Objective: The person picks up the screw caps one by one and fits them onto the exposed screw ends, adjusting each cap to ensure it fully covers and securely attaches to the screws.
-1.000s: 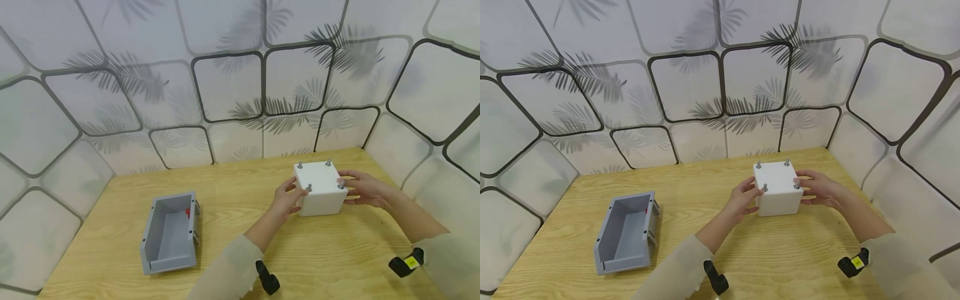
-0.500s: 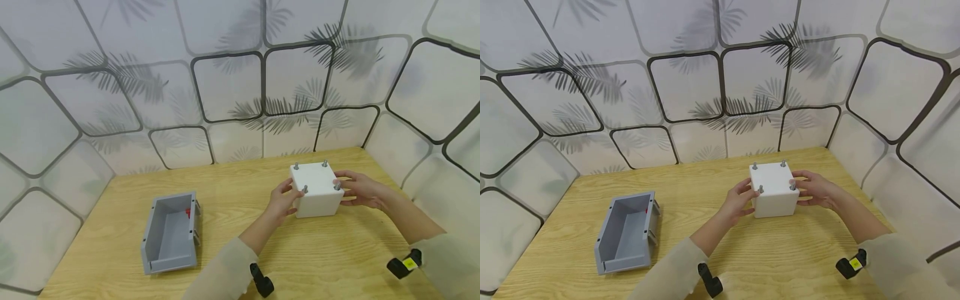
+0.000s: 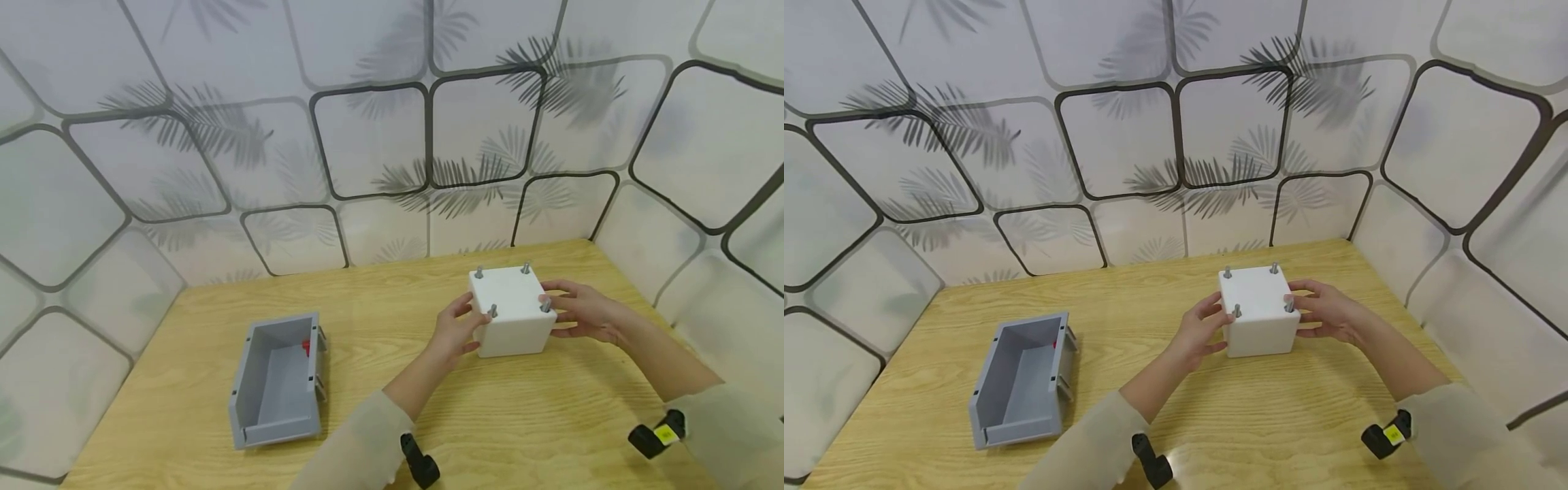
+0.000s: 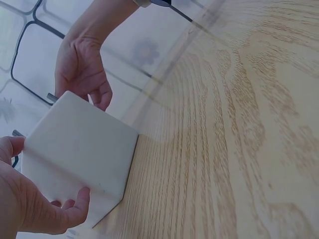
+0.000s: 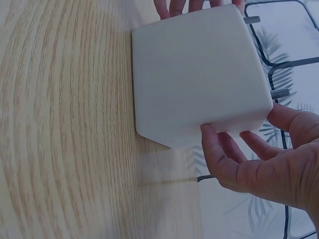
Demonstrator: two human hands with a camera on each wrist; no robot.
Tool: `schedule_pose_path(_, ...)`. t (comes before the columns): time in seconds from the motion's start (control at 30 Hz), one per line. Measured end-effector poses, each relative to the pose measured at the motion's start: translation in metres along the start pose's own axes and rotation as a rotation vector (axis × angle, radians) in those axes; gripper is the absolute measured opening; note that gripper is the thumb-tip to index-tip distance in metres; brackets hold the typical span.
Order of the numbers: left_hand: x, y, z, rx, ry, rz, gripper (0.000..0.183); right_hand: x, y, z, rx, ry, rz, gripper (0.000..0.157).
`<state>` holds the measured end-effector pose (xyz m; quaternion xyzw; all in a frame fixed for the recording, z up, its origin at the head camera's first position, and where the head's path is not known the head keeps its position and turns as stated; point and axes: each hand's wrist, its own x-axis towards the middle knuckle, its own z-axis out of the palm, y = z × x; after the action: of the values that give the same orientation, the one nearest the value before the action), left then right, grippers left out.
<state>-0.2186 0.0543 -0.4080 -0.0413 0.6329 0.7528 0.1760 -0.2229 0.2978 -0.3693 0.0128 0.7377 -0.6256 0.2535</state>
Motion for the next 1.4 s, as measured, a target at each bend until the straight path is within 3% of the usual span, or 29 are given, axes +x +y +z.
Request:
schedule_pose_path(0.47,-0.005,-0.001,-0.005,0.009,0.013,0.010,0.060,0.001,0.000,0.007,-0.045,-0.002,-0.009,0.062)
schedule_pose_path(1.0,-0.011,-0.002,-0.014,0.026,0.012,0.023,0.061,0.004,0.002,0.014,-0.030,-0.016,-0.018,0.052)
schedule_pose_path(1.4,-0.016,-0.002,-0.021,0.028,0.015,0.014,0.060,0.004,0.002,0.022,-0.028,-0.016,-0.024,0.059)
